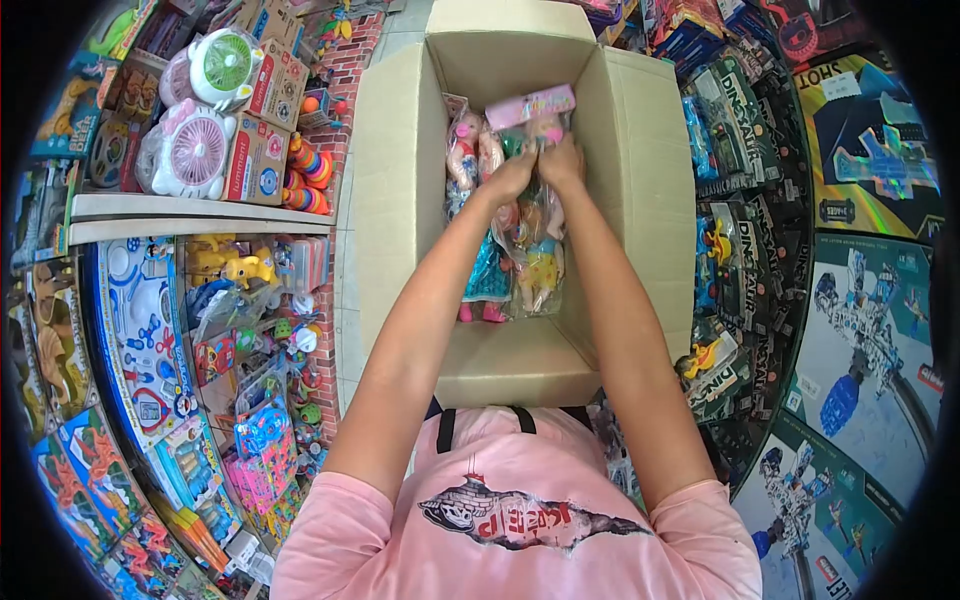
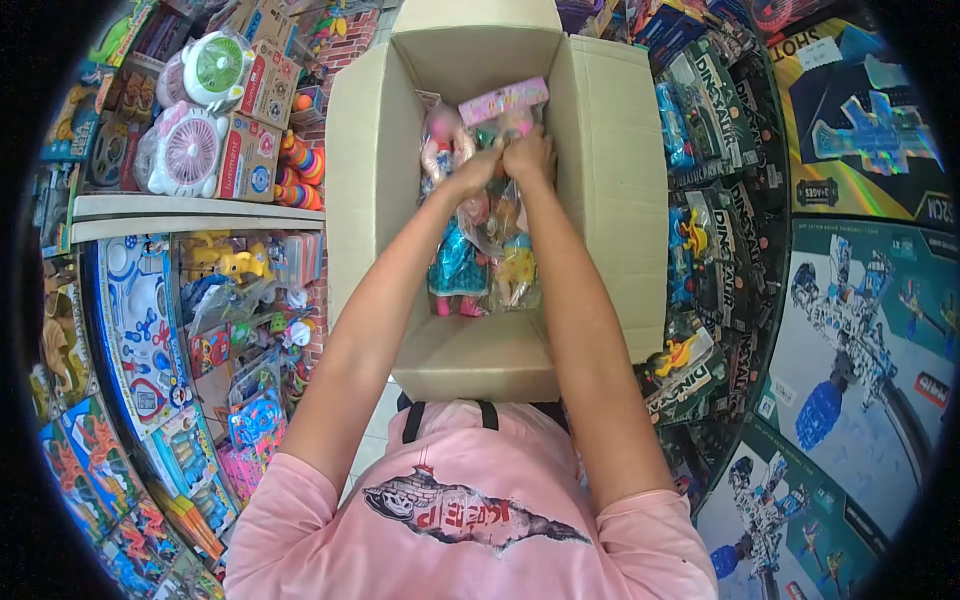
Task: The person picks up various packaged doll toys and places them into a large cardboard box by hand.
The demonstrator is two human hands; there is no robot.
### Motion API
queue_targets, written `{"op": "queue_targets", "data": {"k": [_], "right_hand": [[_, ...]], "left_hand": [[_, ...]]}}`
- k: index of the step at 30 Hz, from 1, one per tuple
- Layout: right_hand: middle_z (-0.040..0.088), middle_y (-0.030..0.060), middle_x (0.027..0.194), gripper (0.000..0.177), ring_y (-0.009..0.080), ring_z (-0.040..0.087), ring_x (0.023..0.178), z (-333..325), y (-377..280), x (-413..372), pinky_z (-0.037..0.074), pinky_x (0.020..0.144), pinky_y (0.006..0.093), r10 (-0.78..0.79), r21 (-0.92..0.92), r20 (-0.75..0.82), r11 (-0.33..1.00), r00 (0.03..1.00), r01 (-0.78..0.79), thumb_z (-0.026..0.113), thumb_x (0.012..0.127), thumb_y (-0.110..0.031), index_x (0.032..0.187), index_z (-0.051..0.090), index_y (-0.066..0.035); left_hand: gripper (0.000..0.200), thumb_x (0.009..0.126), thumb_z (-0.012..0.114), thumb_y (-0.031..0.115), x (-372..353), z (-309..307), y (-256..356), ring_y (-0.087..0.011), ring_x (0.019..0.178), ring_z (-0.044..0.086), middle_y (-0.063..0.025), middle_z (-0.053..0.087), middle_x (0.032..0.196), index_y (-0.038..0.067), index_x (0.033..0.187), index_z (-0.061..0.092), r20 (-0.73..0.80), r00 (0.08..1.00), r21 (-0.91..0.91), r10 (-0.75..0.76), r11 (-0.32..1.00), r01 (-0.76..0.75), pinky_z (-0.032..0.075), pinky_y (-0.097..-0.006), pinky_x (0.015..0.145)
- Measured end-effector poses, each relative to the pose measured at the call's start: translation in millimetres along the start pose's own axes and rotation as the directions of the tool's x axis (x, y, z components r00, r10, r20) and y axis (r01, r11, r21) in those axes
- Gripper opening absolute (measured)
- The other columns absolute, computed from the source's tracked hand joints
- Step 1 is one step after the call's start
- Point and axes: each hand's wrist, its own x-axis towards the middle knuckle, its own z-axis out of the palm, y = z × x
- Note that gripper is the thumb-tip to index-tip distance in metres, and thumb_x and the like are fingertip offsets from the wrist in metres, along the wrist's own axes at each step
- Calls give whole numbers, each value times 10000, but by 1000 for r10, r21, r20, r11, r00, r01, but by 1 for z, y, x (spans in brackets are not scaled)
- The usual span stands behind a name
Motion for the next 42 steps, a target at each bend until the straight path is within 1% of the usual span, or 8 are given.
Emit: {"op": "queue_targets", "data": {"k": [12,18,20,22,24,30,35,42], "right_hand": [[373,243,1456,716,409,470,1269,34,53,17,426,1022,458,42,-102,125,994,991,-29,575,916,-263,1473,229,24],[351,270,1459,835,406,386,1335,28,29,36,350,1098,448,-18,-212,95,977,995,38,672,791,-279,1455,263,20],[425,273,1396,749,404,427,1300,-10,-18,8,369,1073,460,-62,-191,26,979,998,66,648,796,-258,1411,329,28],[466,268,1349,665,393,468,1256,-25,-40,0,389,1044,458,-172,-85,-44,982,984,168,635,805,-230,1364,389,31],[538,247,1246,485,370,538,1153,-42,-73,-27,425,981,450,-336,136,-198,921,921,365,607,826,-169,1252,499,36],[617,149,969,223,289,596,947,-57,-187,-241,462,823,361,-685,413,-218,581,695,701,564,868,-73,1080,583,-5],[557,201,1078,281,363,552,1045,64,-211,-361,448,900,408,-786,592,242,584,568,555,573,860,-75,1130,552,0],[586,223,1139,388,363,577,1075,305,-83,-360,467,929,418,-325,-15,507,923,798,386,660,832,-211,1128,573,24]], "left_hand": [[771,781,654,152,-52,8,0,-299,1428,286,-170,213,1572,189,1488,348,216,976,873,18,444,-201,307,-406,1129],[460,835,596,232,-70,-9,56,-315,1234,515,-169,556,1322,17,1242,588,67,989,916,-133,401,-8,414,-392,1031],[370,861,578,189,-138,-24,131,-322,1170,538,-166,593,1221,4,1180,601,78,996,843,39,531,-87,424,-397,1000],[281,881,566,137,-192,-47,145,-337,1111,544,-172,597,1135,2,1123,611,-11,796,726,605,552,-410,420,-398,989],[232,897,558,103,-252,-70,161,-319,1107,544,-159,595,1132,7,1100,615,-191,700,658,688,618,-429,413,-401,987],[186,929,555,115,-370,-164,67,-243,1024,599,-113,616,1086,29,1074,635,-659,605,399,446,890,-222,467,-350,880],[181,949,559,147,-434,-215,-64,-197,949,612,-90,627,1069,38,1065,644,-691,691,223,210,972,-73,484,-317,813],[247,946,571,235,-540,-235,-299,-266,905,644,-129,672,962,30,1055,657,-586,799,73,-135,973,219,496,-355,813]]}}
